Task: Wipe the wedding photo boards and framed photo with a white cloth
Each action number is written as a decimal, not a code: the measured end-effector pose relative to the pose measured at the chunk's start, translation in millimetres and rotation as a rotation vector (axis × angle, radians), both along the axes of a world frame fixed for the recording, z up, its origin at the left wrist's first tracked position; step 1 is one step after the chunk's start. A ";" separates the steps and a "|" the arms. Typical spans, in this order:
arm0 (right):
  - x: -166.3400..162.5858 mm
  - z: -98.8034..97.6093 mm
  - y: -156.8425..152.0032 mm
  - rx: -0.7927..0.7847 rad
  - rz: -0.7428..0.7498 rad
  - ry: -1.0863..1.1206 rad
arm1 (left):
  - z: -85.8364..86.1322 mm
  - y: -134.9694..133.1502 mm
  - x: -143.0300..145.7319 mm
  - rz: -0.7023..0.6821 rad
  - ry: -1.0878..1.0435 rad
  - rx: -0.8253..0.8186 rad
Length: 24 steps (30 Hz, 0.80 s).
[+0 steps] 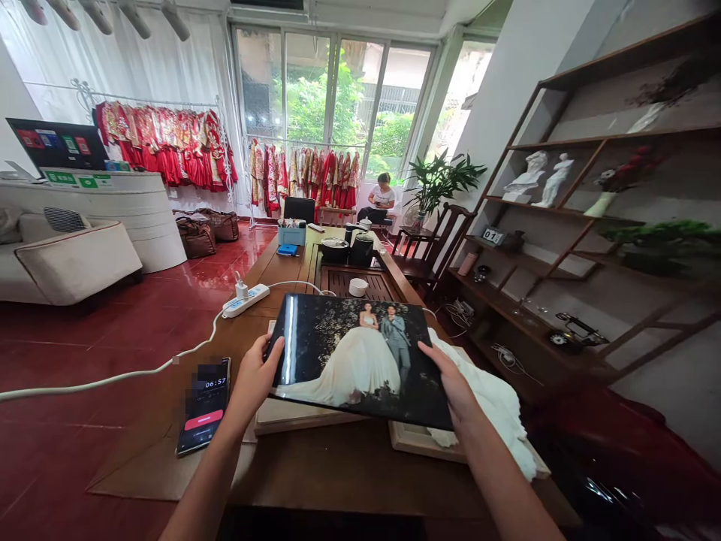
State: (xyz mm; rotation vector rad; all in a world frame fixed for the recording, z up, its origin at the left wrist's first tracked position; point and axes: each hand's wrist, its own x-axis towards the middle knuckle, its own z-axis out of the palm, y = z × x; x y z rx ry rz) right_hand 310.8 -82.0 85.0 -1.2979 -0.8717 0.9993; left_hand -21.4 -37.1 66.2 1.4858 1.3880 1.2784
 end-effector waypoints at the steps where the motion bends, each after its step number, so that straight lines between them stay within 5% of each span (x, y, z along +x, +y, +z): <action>1: 4.2 3.4 -9.6 -0.025 0.000 0.052 | 4.1 1.8 6.9 -0.033 -0.007 0.006; 6: 24.3 5.4 -59.8 -0.031 -0.219 0.098 | 24.5 10.1 47.8 -0.219 -0.050 0.069; 12: 60.0 -24.8 -110.9 -0.004 -0.629 -0.020 | 36.3 12.6 71.7 -0.457 0.027 0.007; 17: 77.5 -48.6 -131.4 0.071 -0.703 0.125 | 8.6 1.5 56.8 -0.323 0.312 0.124; 24: 69.9 -67.8 -114.6 0.140 -0.710 0.373 | -32.5 -21.3 43.7 -0.401 0.814 0.334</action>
